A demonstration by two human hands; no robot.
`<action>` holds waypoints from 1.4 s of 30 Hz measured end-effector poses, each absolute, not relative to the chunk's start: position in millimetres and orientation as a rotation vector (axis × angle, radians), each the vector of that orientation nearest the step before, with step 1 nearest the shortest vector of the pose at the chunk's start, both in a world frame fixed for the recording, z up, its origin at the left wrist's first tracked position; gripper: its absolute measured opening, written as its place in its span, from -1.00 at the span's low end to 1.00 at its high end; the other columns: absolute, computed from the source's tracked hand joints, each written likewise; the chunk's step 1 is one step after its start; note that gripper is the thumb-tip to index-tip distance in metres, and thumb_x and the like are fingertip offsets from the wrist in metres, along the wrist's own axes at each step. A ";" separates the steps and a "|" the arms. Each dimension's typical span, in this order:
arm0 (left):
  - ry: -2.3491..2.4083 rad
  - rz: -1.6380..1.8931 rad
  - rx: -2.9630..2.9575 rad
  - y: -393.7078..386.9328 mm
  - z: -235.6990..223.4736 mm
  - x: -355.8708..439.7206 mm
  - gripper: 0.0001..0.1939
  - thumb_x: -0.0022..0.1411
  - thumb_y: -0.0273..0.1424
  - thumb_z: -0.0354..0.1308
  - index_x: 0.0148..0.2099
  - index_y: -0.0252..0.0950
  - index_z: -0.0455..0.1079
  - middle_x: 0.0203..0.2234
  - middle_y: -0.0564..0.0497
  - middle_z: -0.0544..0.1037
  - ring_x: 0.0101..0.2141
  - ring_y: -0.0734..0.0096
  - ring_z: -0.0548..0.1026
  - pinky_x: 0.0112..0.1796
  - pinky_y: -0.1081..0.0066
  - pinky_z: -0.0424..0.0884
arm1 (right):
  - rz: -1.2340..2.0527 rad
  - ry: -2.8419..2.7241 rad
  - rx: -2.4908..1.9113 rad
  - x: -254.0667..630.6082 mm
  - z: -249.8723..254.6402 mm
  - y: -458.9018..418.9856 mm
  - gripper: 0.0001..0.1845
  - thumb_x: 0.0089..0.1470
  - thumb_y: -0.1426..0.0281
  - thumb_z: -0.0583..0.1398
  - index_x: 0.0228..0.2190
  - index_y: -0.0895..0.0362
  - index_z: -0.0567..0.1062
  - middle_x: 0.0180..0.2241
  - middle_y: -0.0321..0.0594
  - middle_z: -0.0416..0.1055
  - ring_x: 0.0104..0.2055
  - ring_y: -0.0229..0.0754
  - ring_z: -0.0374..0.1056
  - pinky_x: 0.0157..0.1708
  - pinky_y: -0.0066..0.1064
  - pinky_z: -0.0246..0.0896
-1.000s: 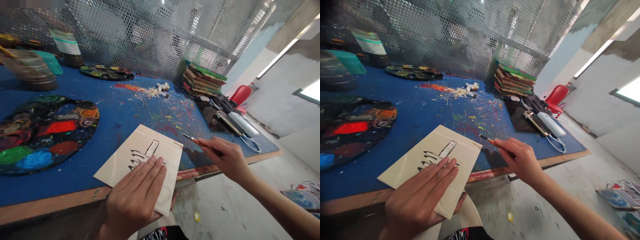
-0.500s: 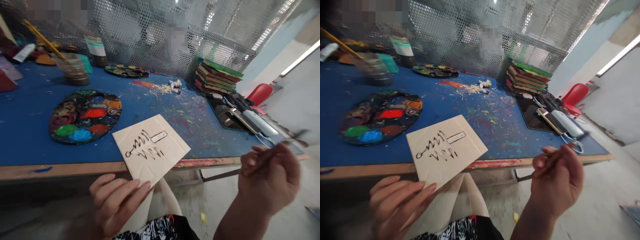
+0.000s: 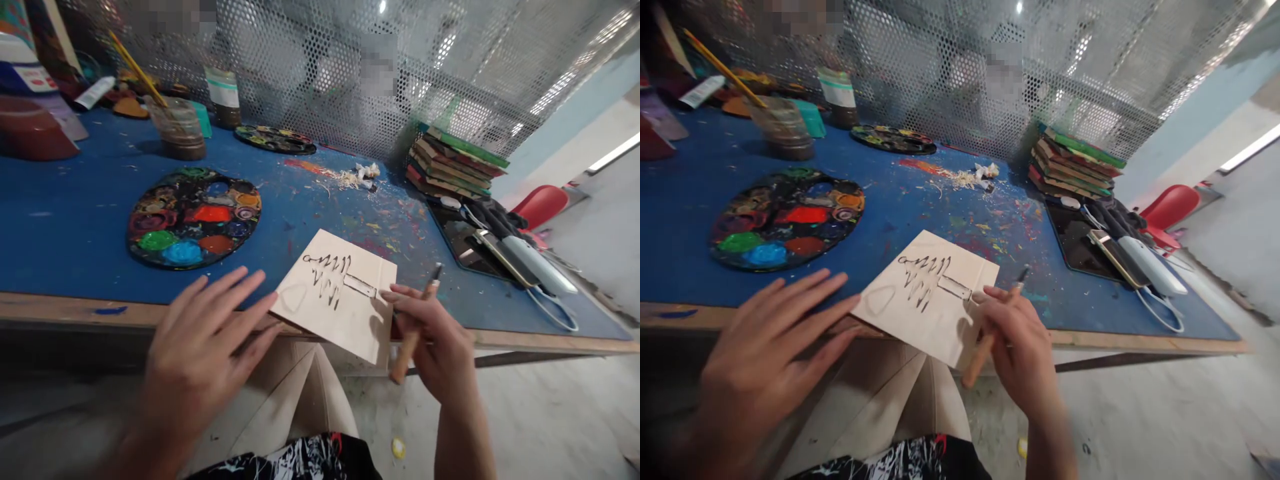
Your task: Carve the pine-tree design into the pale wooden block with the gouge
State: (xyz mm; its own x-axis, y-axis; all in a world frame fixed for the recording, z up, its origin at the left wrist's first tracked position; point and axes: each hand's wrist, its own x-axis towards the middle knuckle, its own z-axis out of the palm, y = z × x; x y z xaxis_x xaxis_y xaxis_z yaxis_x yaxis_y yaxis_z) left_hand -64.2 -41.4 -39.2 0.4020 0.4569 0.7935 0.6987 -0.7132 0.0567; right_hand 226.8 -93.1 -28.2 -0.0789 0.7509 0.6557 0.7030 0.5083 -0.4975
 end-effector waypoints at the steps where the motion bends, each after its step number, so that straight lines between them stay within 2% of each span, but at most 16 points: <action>1: -1.039 -1.219 -2.347 -42.2 -36.5 -65.7 -0.69 0.24 -0.51 0.23 0.04 -0.32 0.45 0.02 -0.16 0.53 0.06 0.02 0.48 0.13 -0.06 0.35 | 0.028 -1.969 -1.242 227.4 -28.8 -93.0 -0.71 0.24 0.54 0.10 -0.08 0.00 0.44 -0.03 -0.16 0.55 0.13 -0.03 0.40 0.06 -0.10 0.30; 3: -0.966 -1.238 -2.353 -48.6 -34.7 -62.7 -0.72 0.25 -0.49 0.20 0.02 -0.31 0.46 -0.04 -0.10 0.56 0.01 0.16 0.51 0.17 0.09 0.34 | -0.015 -2.161 -1.244 229.4 -28.4 -94.9 -0.72 0.26 0.51 0.10 -0.02 0.03 0.38 0.08 -0.11 0.49 0.24 -0.02 0.29 0.17 -0.03 0.15; 5: -0.828 -1.256 -2.429 -58.1 -37.7 -51.9 -0.80 0.28 -0.45 0.15 -0.06 -0.28 0.49 -0.19 -0.01 0.61 -0.07 0.31 0.52 0.22 0.21 0.27 | -0.015 -2.206 -1.259 231.9 -26.5 -99.3 -0.71 0.28 0.35 0.15 0.02 0.06 0.32 0.13 -0.05 0.44 0.26 0.00 0.25 0.21 -0.02 0.07; 8: -0.780 -1.378 -2.517 -67.4 -44.9 -33.4 -0.82 0.28 -0.43 0.16 -0.07 -0.31 0.47 -0.25 0.02 0.63 -0.09 0.35 0.53 0.24 0.18 0.21 | -0.002 -2.226 -1.271 233.5 -25.2 -106.8 -0.36 0.13 -0.08 0.20 0.06 0.06 0.29 0.14 0.03 0.41 0.26 0.13 0.24 0.23 0.06 -0.01; 10: -0.801 -1.408 -2.552 -67.4 -46.5 -29.4 -0.81 0.26 -0.45 0.18 -0.06 -0.32 0.45 -0.24 0.00 0.63 -0.09 0.32 0.54 0.24 0.13 0.22 | -0.035 -2.199 -1.274 228.4 -27.7 -109.3 -0.25 0.03 -0.17 0.22 0.06 0.05 0.30 0.11 0.05 0.44 0.22 0.18 0.29 0.21 0.11 -0.01; 13: -0.838 -1.422 -2.531 -62.2 -43.4 -35.6 -0.80 0.22 -0.53 0.18 -0.09 -0.34 0.41 -0.24 -0.04 0.62 -0.09 0.30 0.54 0.19 0.14 0.30 | -0.141 -1.948 -1.435 206.1 -35.1 -109.4 -0.35 0.05 -0.01 0.30 0.07 0.03 0.31 0.06 0.07 0.47 0.15 0.22 0.35 0.16 0.17 0.08; 17: -0.931 -1.330 -2.465 -54.4 -37.5 -38.3 -0.81 0.23 -0.56 0.16 -0.10 -0.31 0.43 -0.20 -0.08 0.59 -0.09 0.22 0.52 0.08 0.09 0.38 | -0.161 -1.653 -1.586 165.6 -40.2 -113.8 -0.33 0.14 0.10 0.26 0.18 0.08 0.25 0.10 0.15 0.41 0.22 0.32 0.24 0.15 0.35 0.04; 20: -0.925 -1.228 -2.467 -49.9 -33.9 -31.5 -0.76 0.24 -0.52 0.20 -0.03 -0.33 0.45 -0.15 -0.11 0.58 -0.09 0.16 0.50 -0.03 0.11 0.41 | 0.119 -1.602 -1.426 153.4 -34.7 -119.6 -0.49 0.24 0.25 0.17 0.19 0.02 0.26 0.14 0.02 0.39 0.21 0.16 0.29 0.20 0.20 0.14; 22: -0.924 -1.162 -2.514 -48.1 -31.6 -28.3 -0.70 0.25 -0.47 0.21 0.05 -0.32 0.43 -0.11 -0.12 0.56 -0.08 0.12 0.48 -0.07 0.10 0.39 | 0.141 -1.490 -1.344 158.4 -28.5 -118.3 -0.59 0.29 0.32 0.10 0.15 -0.03 0.33 0.12 -0.07 0.42 0.19 0.06 0.33 0.17 0.05 0.24; 26: -0.915 -1.106 -2.543 -46.1 -29.1 -27.9 -0.71 0.25 -0.46 0.22 0.03 -0.34 0.46 -0.12 -0.12 0.55 -0.09 0.09 0.47 -0.06 0.07 0.37 | 0.061 -1.378 -1.213 184.8 -12.7 -102.5 -0.59 0.34 0.20 0.02 0.13 -0.05 0.42 -0.04 -0.12 0.51 0.05 0.04 0.42 0.05 -0.04 0.33; 28: -0.902 -1.139 -2.537 -45.8 -29.6 -27.7 -0.74 0.24 -0.48 0.21 -0.01 -0.36 0.48 -0.15 -0.11 0.56 -0.10 0.12 0.48 -0.04 0.10 0.37 | 0.111 -1.418 -1.227 197.1 -3.5 -94.1 -0.62 0.33 0.18 0.04 0.06 -0.04 0.48 -0.12 -0.16 0.54 -0.06 0.01 0.47 -0.07 -0.10 0.38; 33: -1.025 -1.089 -2.571 -54.9 -32.0 -22.7 -0.70 0.30 -0.41 0.15 0.06 -0.35 0.44 -0.07 -0.11 0.52 -0.02 0.12 0.45 0.06 0.08 0.32 | 0.128 -1.628 -1.441 209.4 10.8 -78.4 -0.81 0.27 0.36 0.13 -0.24 0.03 0.57 -0.27 -0.23 0.56 -0.22 -0.13 0.47 -0.25 -0.30 0.35; 37: -1.124 -0.973 -2.576 -64.1 -29.8 -22.3 -0.63 0.37 -0.30 0.05 0.13 -0.34 0.39 0.01 -0.11 0.48 0.05 0.09 0.42 0.15 0.05 0.19 | 0.147 -1.666 -1.489 211.5 9.5 -69.1 -0.80 0.28 0.39 0.12 -0.28 0.04 0.56 -0.30 -0.28 0.56 -0.27 -0.20 0.44 -0.27 -0.35 0.30; 40: -1.131 -0.978 -2.582 -59.7 -20.5 -23.7 -0.63 0.36 -0.20 0.06 0.09 -0.29 0.41 -0.02 -0.05 0.49 0.00 0.15 0.43 0.06 0.16 0.28 | 0.163 -1.659 -1.481 217.4 5.6 -64.2 -0.81 0.27 0.38 0.13 -0.27 0.02 0.57 -0.28 -0.30 0.57 -0.25 -0.21 0.46 -0.27 -0.37 0.33; 42: -1.174 -0.944 -2.610 -51.6 -11.7 -21.2 -0.62 0.37 -0.19 0.05 0.12 -0.28 0.37 0.01 -0.05 0.49 0.03 0.16 0.42 0.04 0.19 0.30 | 0.145 -1.572 -1.452 223.4 2.0 -61.3 -0.81 0.26 0.38 0.15 -0.18 0.00 0.57 -0.20 -0.28 0.57 -0.18 -0.19 0.48 -0.20 -0.35 0.38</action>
